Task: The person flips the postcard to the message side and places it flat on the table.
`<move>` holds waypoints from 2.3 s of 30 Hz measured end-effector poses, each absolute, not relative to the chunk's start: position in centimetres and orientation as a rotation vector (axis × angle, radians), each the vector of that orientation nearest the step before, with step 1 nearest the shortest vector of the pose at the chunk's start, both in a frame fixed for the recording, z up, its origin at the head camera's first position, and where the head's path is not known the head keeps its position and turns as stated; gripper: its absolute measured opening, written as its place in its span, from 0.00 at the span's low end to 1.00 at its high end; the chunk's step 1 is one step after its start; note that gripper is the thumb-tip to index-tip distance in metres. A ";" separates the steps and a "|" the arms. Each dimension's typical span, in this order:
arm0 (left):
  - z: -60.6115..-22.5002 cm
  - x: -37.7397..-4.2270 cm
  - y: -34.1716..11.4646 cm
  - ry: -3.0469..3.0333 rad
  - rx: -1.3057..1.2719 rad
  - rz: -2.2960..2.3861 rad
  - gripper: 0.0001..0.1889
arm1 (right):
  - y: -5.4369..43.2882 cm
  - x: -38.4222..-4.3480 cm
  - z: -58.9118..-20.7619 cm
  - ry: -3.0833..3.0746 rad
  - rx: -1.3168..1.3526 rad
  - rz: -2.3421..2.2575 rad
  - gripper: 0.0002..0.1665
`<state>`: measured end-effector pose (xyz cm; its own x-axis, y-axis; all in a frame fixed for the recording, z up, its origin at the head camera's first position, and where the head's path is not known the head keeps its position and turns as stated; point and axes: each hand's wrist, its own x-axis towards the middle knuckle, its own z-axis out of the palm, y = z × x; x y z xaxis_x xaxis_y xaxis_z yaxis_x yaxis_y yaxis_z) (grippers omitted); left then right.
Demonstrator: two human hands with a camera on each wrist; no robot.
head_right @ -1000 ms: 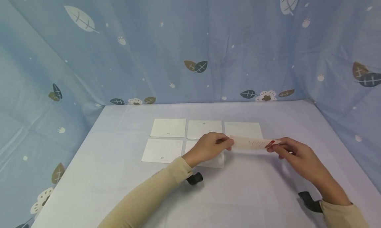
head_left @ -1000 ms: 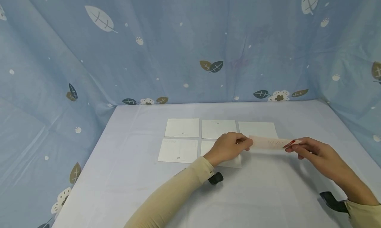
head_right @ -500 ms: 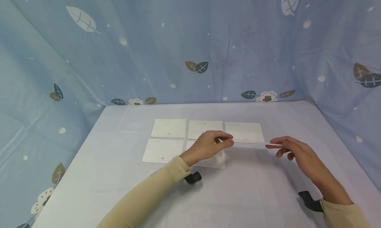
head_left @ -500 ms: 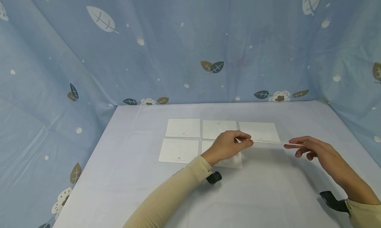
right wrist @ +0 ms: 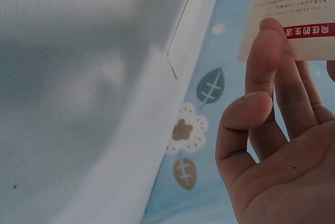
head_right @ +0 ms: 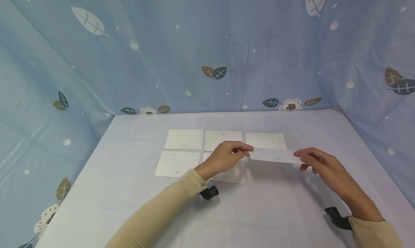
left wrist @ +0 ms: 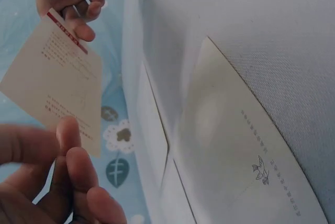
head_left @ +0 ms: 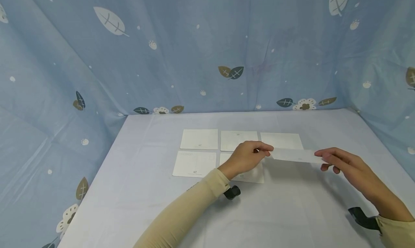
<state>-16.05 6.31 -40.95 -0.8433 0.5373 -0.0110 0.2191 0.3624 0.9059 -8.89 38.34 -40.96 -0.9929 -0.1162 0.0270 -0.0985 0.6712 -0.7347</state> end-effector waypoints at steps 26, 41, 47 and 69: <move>-41.1 -15.9 7.0 2.938 1.121 0.813 0.16 | 38.1 -9.1 -41.4 3.083 -0.293 -1.054 0.28; -41.9 -14.9 8.5 2.969 1.121 0.203 0.24 | 37.2 -9.1 -42.3 3.039 -0.338 -0.656 0.32; -42.5 -14.8 8.9 2.957 1.112 0.158 0.21 | 37.2 -9.2 -42.8 2.992 -0.303 -0.616 0.33; -43.0 -14.1 9.6 2.971 1.115 0.012 0.16 | 36.6 -9.3 -43.5 2.946 -0.222 -0.561 0.35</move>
<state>-14.14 9.63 -43.00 -0.7526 0.6576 0.0321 0.6579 0.7531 -0.0042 -9.28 36.62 -43.48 -0.9801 -0.1692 -0.1037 -0.1192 0.9197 -0.3740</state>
